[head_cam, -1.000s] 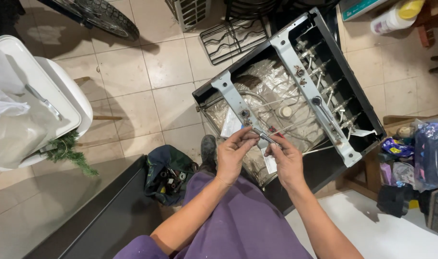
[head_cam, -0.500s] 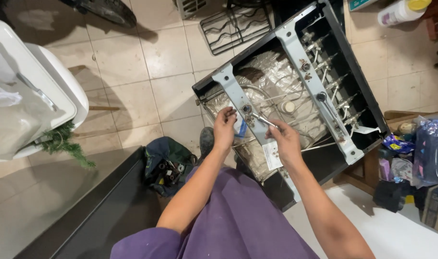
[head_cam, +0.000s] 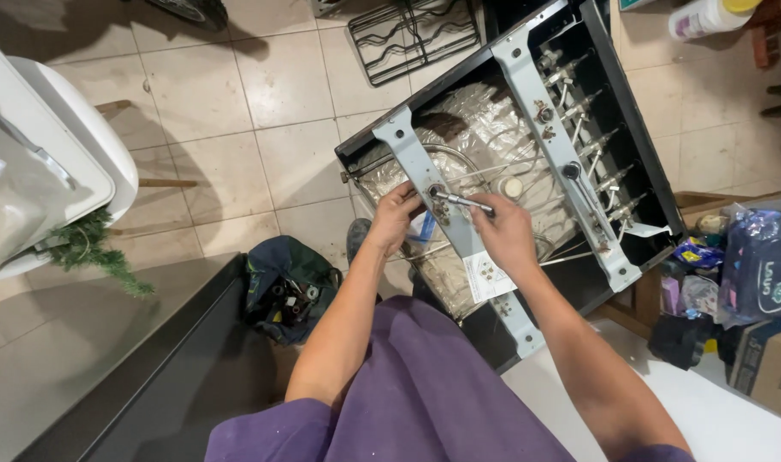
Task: Repairing a gas stove by using a socket wrench to adjust bolts on the internal frame
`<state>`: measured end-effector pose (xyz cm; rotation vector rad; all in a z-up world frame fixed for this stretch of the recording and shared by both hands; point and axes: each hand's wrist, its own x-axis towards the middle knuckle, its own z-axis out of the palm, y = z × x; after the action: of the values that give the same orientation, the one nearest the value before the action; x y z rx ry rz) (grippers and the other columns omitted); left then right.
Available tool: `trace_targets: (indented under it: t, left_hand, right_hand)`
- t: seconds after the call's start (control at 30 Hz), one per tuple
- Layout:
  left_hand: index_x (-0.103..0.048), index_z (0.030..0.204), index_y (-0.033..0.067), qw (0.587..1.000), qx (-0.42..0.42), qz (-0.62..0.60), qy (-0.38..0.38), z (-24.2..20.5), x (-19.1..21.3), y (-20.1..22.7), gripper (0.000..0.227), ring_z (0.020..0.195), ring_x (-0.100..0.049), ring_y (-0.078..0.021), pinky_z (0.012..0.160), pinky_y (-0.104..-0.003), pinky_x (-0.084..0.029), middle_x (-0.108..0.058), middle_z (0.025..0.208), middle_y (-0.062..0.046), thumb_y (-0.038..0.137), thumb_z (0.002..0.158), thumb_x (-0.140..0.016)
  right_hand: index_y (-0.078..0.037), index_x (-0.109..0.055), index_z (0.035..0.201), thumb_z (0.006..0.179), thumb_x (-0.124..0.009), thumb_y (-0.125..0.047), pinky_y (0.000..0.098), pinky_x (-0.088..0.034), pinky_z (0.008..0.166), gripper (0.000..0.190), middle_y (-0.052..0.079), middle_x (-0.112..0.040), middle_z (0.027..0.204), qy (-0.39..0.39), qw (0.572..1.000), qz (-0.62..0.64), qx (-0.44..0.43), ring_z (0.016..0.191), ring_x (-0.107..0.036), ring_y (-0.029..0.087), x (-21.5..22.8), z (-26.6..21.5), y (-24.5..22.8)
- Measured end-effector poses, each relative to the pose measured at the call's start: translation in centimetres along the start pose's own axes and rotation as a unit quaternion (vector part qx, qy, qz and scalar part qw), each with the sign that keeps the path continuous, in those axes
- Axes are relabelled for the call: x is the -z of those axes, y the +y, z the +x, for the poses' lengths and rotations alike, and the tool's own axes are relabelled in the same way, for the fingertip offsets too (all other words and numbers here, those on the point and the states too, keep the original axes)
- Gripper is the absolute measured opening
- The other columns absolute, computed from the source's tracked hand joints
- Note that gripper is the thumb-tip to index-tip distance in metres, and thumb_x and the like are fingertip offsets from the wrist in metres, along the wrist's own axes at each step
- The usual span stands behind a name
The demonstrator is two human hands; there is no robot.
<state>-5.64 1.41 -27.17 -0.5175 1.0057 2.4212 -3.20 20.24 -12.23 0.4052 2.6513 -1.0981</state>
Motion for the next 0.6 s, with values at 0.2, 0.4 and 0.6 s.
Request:
trace_targets:
  t: [0.2,0.4,0.6]
  left_hand:
    - [-0.076,0.119,0.0064,0.999,-0.011,0.05,0.0,0.6,0.7,-0.7,0.031,0.095,-0.073,-0.0125,0.087,-0.031,-0.061,-0.078,0.108,-0.006,0.006,0.089,-0.082]
    - [-0.079,0.112,0.0084,0.995,-0.016,0.096,-0.017,1.6,1.4,-0.4,0.031,0.092,-0.074,-0.0127,0.084,-0.031,-0.062,-0.079,0.1,-0.008,0.006,0.083,-0.088]
    - [-0.08,0.112,0.0082,0.99,-0.02,0.136,-0.021,1.9,1.6,-0.5,0.031,0.094,-0.07,-0.0112,0.087,-0.031,-0.06,-0.079,0.102,-0.007,0.004,0.082,-0.087]
  right_hand:
    - [-0.014,-0.077,0.115,0.097,-0.068,-0.022,0.0429,-0.059,0.082,0.021,0.01,-0.075,0.098,-0.015,0.981,-0.164,0.1,0.095,-0.074,0.033,0.5,0.4,-3.6]
    - [-0.013,-0.076,0.109,0.097,-0.067,-0.026,0.0437,-0.06,0.076,0.02,0.009,-0.072,0.089,-0.043,0.956,-0.254,0.139,0.089,-0.074,0.031,-0.2,1.4,-4.2]
    - [-0.011,-0.075,0.11,0.097,-0.065,-0.023,0.0442,-0.06,0.079,0.021,0.011,-0.073,0.091,-0.053,0.949,-0.273,0.151,0.092,-0.074,0.033,0.1,1.7,-5.1]
